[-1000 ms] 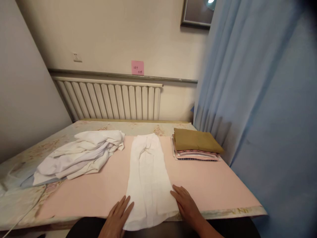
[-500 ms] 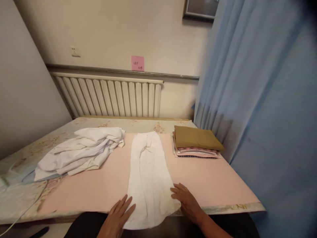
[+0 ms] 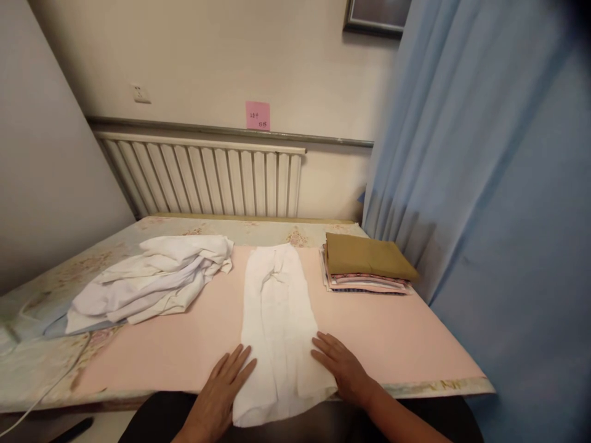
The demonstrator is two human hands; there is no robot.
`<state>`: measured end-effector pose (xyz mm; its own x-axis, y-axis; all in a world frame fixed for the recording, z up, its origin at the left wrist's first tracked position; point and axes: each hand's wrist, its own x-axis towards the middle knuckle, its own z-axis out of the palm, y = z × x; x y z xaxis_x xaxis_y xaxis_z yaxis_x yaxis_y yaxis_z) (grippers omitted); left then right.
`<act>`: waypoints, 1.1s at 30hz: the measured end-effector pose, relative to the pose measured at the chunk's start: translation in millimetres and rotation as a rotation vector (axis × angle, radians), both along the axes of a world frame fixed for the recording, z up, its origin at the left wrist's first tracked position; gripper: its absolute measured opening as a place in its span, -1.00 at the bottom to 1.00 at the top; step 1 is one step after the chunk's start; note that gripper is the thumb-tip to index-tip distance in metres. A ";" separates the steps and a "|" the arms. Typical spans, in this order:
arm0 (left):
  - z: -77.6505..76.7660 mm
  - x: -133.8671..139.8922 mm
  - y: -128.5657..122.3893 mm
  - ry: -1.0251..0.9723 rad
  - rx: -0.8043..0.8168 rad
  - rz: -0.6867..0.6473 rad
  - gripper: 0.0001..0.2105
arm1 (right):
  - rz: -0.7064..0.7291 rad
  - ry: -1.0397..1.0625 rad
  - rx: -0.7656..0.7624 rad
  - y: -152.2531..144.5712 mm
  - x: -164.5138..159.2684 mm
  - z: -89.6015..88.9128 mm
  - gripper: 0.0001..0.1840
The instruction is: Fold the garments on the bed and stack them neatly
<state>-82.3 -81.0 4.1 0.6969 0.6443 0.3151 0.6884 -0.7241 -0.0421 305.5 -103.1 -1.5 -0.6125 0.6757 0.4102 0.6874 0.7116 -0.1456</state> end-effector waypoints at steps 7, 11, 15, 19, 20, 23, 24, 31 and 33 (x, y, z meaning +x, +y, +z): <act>-4.2 -3.1 15.1 -0.055 -0.030 -0.104 -0.32 | 0.071 -0.015 -0.048 29.3 -5.9 7.2 -0.49; -8.1 -6.0 18.7 -0.075 -0.085 -0.134 -0.36 | 0.078 0.035 -0.121 30.1 -8.9 11.5 -0.53; -2.6 -7.8 9.3 -0.121 -0.120 -0.175 -0.38 | 0.111 0.061 -0.158 15.4 -7.5 17.4 -0.50; 10.8 -6.5 -4.8 -0.148 -0.177 -0.243 -0.45 | 0.117 0.104 -0.210 -3.5 -6.6 27.6 -0.57; 14.2 -5.4 -6.5 -0.163 -0.210 -0.257 -0.49 | 0.119 0.123 -0.229 -6.9 -7.0 30.8 -0.59; 25.7 1.4 -3.3 -0.268 -0.395 -0.247 -0.64 | 0.146 0.198 -0.287 -10.6 -10.6 40.7 -0.62; 30.4 5.0 1.3 -0.330 -0.493 -0.212 -0.66 | 0.143 0.235 -0.315 -9.0 -12.5 43.4 -0.64; 57.0 40.2 68.1 -0.914 -1.196 0.289 -0.38 | -0.454 0.687 -0.793 45.1 -31.5 39.8 -0.70; 53.3 48.0 83.8 -1.058 -1.246 0.426 -0.30 | -0.568 0.740 -0.804 65.9 -35.4 32.8 -0.67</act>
